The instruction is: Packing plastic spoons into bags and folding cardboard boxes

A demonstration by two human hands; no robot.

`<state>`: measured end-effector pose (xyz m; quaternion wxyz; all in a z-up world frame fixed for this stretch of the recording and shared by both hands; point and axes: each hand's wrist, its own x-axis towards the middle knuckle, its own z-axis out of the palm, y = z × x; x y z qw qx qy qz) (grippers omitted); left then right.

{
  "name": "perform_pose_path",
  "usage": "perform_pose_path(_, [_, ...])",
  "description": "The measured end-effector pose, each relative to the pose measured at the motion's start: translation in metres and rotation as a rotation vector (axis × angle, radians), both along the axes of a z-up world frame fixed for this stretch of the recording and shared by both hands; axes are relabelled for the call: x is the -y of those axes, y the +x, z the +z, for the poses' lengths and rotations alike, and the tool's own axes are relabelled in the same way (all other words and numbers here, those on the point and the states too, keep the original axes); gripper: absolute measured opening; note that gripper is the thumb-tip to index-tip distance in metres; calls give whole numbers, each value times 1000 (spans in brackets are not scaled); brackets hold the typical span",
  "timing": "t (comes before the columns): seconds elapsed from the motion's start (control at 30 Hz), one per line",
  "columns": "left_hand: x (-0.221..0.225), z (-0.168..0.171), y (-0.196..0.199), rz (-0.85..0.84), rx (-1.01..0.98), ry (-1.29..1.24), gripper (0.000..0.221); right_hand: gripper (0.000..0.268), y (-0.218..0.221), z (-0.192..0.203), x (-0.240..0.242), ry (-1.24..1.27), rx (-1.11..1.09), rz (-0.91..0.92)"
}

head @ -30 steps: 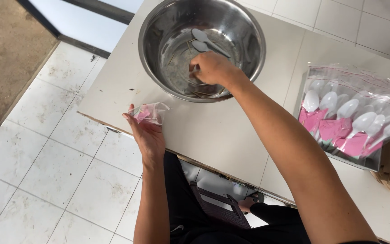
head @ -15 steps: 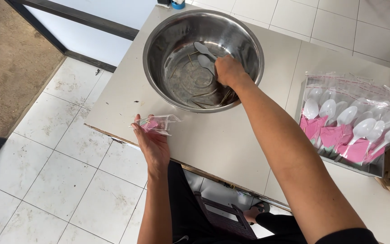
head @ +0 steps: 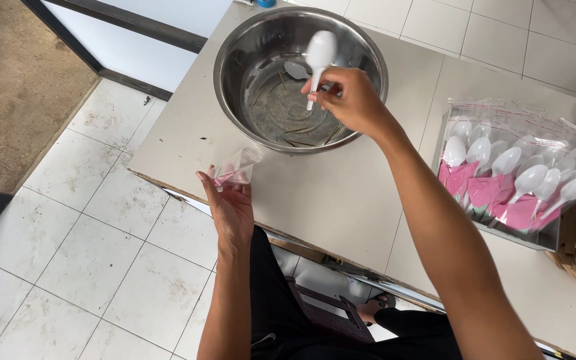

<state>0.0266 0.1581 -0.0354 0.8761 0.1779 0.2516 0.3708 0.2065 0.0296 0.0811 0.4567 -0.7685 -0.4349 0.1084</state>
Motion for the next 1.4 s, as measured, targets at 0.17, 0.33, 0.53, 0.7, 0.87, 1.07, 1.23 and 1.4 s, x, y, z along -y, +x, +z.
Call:
perform_pose_path(0.17, [26, 25, -10, -41, -4, -194, 49, 13, -75, 28, 36, 355, -55, 54])
perform_pose_path(0.33, [61, 33, -15, -157, 31, -363, 49, 9, -105, 42, 49, 347, 52, 109])
perform_pose_path(0.53, [91, 34, -19, -256, 71, -546, 49, 8, -111, 47, 61, 233, 227, 108])
perform_pose_path(0.7, [104, 37, -19, -267, 67, -614, 46, 14, -112, 44, 71, 187, 206, 128])
perform_pose_path(0.87, [110, 42, -20, -310, 62, -626, 49, 18, -112, 45, 76, 150, 206, 99])
perform_pose_path(1.07, [116, 44, -22, -309, 52, -662, 46, 44, -104, 37, 80, 195, 254, 44])
perform_pose_path(1.23, [118, 47, -24, -323, 54, -661, 47, 47, -108, 33, 88, 173, 222, 10])
perform_pose_path(1.4, [128, 43, -24, -412, 28, -646, 45, 85, -117, 24, 108, 43, 24, 14])
